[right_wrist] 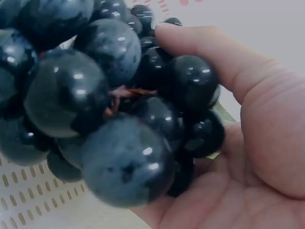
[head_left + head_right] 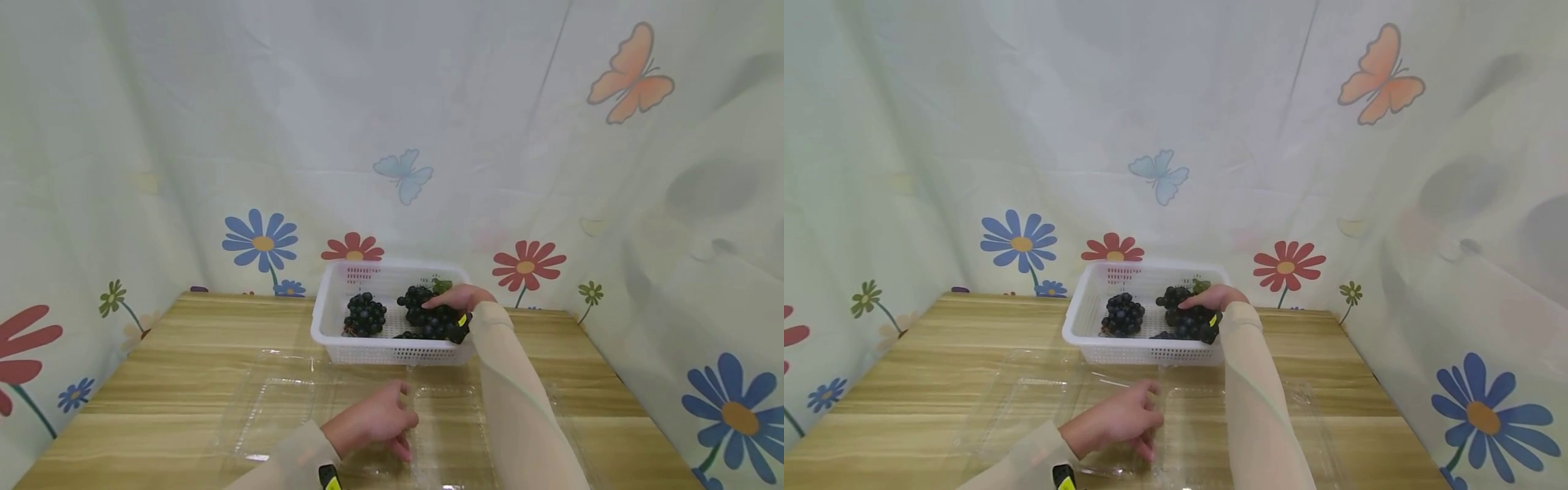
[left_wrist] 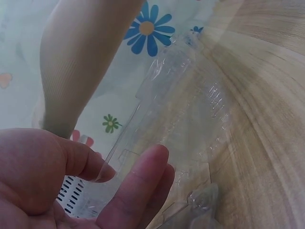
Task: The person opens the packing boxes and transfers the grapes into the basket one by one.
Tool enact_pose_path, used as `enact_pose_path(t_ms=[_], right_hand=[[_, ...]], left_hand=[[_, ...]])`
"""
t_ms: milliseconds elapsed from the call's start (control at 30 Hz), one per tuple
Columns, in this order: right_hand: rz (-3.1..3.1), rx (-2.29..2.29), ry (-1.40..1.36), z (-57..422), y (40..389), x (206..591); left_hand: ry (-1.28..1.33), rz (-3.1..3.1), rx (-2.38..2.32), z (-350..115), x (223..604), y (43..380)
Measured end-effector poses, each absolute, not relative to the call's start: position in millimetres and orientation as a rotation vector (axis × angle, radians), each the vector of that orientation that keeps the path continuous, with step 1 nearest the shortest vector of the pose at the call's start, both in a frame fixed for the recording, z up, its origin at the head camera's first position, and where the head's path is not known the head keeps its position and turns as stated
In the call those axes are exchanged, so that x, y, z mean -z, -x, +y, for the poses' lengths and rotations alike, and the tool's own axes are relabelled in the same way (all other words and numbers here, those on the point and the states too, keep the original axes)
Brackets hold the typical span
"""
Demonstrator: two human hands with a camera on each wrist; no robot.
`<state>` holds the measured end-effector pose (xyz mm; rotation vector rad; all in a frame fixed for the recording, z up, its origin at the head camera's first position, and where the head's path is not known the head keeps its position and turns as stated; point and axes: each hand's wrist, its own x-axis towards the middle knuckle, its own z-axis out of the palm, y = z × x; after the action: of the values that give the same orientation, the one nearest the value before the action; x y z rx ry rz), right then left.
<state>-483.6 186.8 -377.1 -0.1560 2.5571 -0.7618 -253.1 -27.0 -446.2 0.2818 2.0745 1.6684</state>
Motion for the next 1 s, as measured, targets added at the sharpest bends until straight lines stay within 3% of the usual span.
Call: enact_pose_path(t_ms=[300, 1000], right_hand=[[2.509, 0.74, 0.283, 190.7, 480.8, 371.8], [2.621, 0.844, 0.123, 187.3, 467.6, 356.7]], left_hand=[[-0.275, 2.092, -1.691, -26.5, 445.1, 252.7], [-0.277, 2.196, -1.61, -33.9, 437.5, 255.8]])
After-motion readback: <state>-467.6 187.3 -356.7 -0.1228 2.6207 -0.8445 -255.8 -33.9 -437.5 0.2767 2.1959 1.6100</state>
